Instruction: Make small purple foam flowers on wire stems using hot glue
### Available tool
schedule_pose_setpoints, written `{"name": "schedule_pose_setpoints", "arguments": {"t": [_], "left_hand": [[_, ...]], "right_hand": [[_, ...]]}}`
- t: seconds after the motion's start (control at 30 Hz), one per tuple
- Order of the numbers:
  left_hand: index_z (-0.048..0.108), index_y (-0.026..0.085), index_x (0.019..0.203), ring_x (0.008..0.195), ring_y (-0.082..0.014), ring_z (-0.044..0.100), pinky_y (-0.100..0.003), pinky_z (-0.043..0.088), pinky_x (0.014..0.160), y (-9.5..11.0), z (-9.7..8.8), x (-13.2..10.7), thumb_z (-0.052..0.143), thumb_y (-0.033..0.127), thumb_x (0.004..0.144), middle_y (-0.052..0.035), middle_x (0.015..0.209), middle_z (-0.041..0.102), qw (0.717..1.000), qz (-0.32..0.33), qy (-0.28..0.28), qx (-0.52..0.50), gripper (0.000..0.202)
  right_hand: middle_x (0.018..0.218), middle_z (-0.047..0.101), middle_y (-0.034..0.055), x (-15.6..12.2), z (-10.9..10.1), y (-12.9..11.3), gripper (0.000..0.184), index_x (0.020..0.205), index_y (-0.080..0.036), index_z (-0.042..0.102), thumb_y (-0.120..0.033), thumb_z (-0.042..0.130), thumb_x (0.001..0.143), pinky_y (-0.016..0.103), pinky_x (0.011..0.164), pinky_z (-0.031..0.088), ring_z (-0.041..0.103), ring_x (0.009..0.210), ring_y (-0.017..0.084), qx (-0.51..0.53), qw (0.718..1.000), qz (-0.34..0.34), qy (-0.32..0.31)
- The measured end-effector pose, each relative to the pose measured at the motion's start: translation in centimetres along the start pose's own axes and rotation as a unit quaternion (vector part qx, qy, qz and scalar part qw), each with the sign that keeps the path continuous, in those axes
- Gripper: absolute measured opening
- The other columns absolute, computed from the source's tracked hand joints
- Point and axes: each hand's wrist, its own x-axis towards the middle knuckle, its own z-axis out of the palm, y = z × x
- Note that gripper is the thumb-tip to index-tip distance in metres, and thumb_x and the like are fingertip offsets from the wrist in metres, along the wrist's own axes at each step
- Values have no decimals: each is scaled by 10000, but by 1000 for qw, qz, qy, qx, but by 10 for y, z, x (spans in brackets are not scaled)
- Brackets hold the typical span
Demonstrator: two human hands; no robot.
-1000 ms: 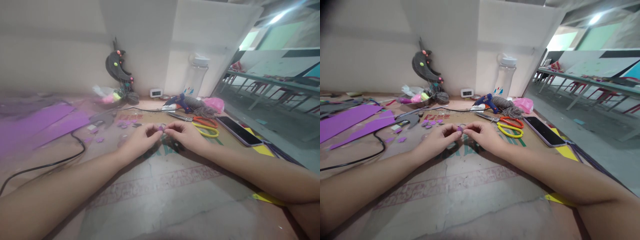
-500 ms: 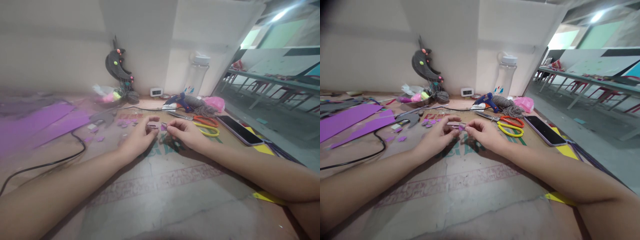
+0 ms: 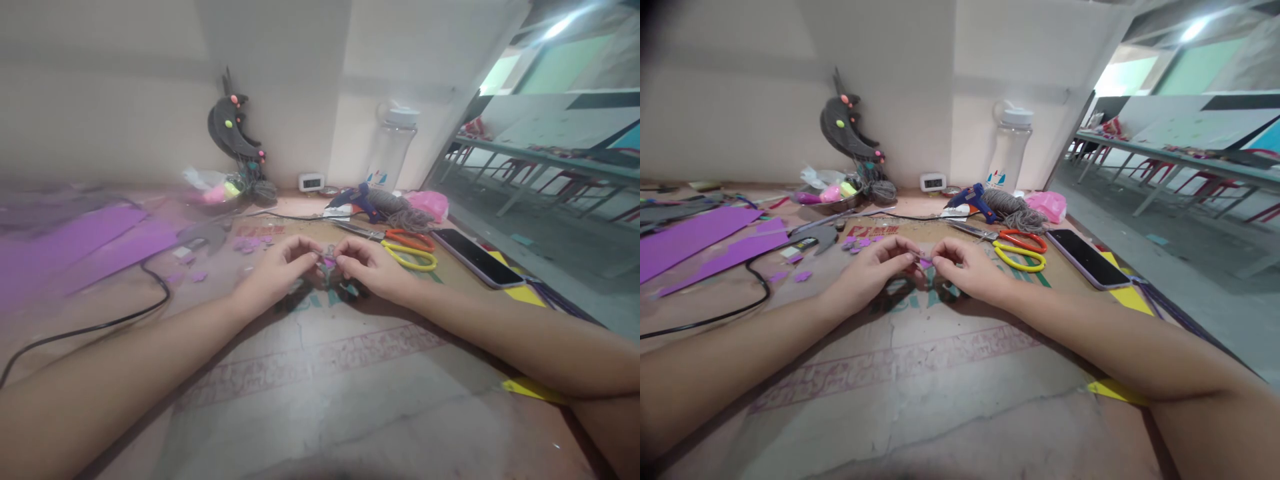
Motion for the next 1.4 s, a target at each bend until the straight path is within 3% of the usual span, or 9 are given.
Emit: {"name": "schedule_pose_setpoints", "arguments": {"t": [0.13,0.3,0.5,0.63,0.8,1.07,1.4], "left_hand": [[596,164,1014,760,-144,639,-272,505,714,-3,0,1,625,212,803,-16,845,659,998,15,20,49,219],[653,166,1087,833,-175,643,-290,494,739,-5,-2,0,577,376,892,-65,970,702,991,34,2,128,297],[652,180,824,724,-166,585,-260,430,642,-6,-5,1,429,473,958,-20,783,662,976,42,-3,215,392],[601,185,732,663,-152,536,-261,392,608,-6,-6,0,426,435,960,0,694,607,965,55,-3,258,381],[655,192,816,685,-163,595,-274,437,643,-1,-4,-2,516,401,914,-18,758,695,971,35,20,234,269],[660,202,807,759,-170,649,-284,490,695,3,-1,-3,653,300,830,-16,814,711,976,32,64,207,101],[690,193,873,732,-173,671,-293,501,696,-3,-3,-2,634,356,859,-22,817,727,985,7,12,175,173]], "right_hand": [[709,543,-18,1,0,2,103,832,-181,547,-280,524,847,233,570,412,510,603,104,-25,1000,-9,10],[696,544,-20,2,-1,4,108,820,-184,542,-283,516,853,241,582,406,504,602,109,-39,999,-15,18],[694,552,-17,4,-3,9,132,822,-183,560,-302,517,856,247,585,398,504,611,118,-73,997,-18,35],[692,555,-19,4,-3,10,127,815,-184,555,-300,519,854,247,586,398,508,611,118,-71,997,-18,35],[693,555,-20,4,-3,9,120,814,-186,554,-291,514,855,249,591,401,512,610,118,-70,997,-21,29],[710,580,-7,3,-3,4,103,816,-177,561,-252,504,857,258,619,418,524,635,125,-99,995,-26,11],[730,625,10,2,-4,3,118,820,-176,595,-262,523,857,254,632,418,550,677,139,-181,982,-47,26]]}}
